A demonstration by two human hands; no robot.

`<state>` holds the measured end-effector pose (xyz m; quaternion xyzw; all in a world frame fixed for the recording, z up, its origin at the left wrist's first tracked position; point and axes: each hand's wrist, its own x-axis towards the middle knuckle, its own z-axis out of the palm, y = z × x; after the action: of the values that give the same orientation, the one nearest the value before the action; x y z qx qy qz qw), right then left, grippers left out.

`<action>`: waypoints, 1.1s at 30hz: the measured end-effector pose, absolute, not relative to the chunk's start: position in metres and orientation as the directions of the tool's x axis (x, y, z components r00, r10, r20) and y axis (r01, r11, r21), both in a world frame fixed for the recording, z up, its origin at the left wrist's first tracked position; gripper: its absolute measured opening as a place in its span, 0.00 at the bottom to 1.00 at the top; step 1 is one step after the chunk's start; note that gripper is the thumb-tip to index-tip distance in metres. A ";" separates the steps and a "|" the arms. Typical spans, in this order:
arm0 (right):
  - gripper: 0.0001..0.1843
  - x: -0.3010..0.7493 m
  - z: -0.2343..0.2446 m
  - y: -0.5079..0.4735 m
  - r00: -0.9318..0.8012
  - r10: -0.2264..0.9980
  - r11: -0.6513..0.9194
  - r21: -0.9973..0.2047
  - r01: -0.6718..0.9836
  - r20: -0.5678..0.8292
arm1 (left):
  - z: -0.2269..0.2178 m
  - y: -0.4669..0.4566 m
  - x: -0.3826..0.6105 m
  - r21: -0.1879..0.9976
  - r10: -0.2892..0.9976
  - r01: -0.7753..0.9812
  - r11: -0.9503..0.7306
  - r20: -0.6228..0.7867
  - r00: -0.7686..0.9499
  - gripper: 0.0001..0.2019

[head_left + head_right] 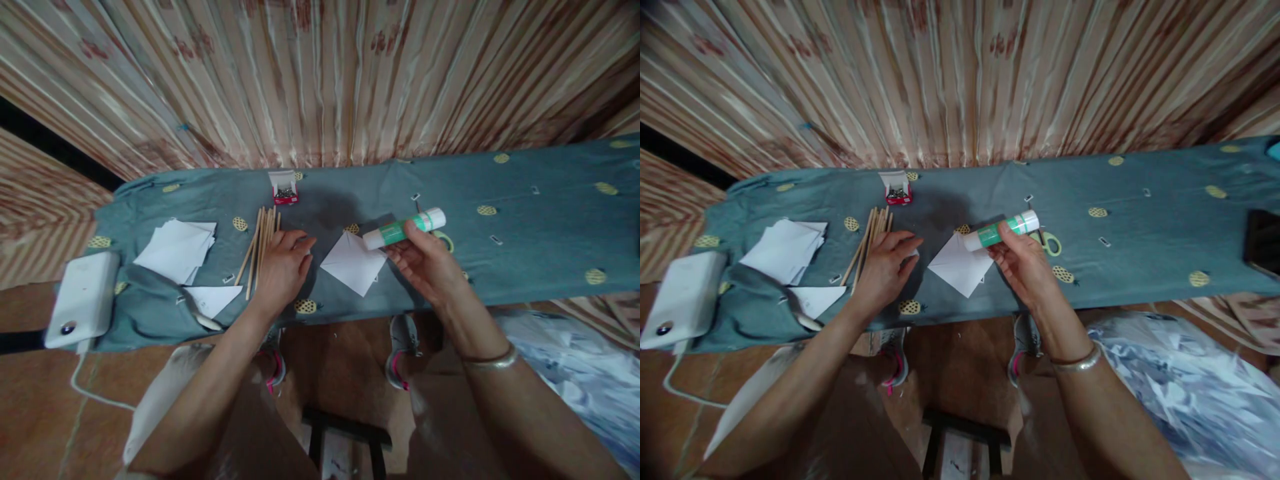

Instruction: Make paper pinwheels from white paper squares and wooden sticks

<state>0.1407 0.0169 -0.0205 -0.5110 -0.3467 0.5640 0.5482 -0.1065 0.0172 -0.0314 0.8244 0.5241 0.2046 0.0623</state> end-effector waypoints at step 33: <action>0.14 0.108 -0.018 0.010 0.009 0.964 -0.229 -0.846 -0.482 -0.266 | -0.034 0.009 -0.080 0.967 0.987 -0.206 0.149 -0.132 0.094 0.18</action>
<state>0.1080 0.0103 -0.0176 -0.4403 -0.2735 0.6486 0.5573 -0.0797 0.0089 -0.0336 0.4267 0.4576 0.4934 0.6042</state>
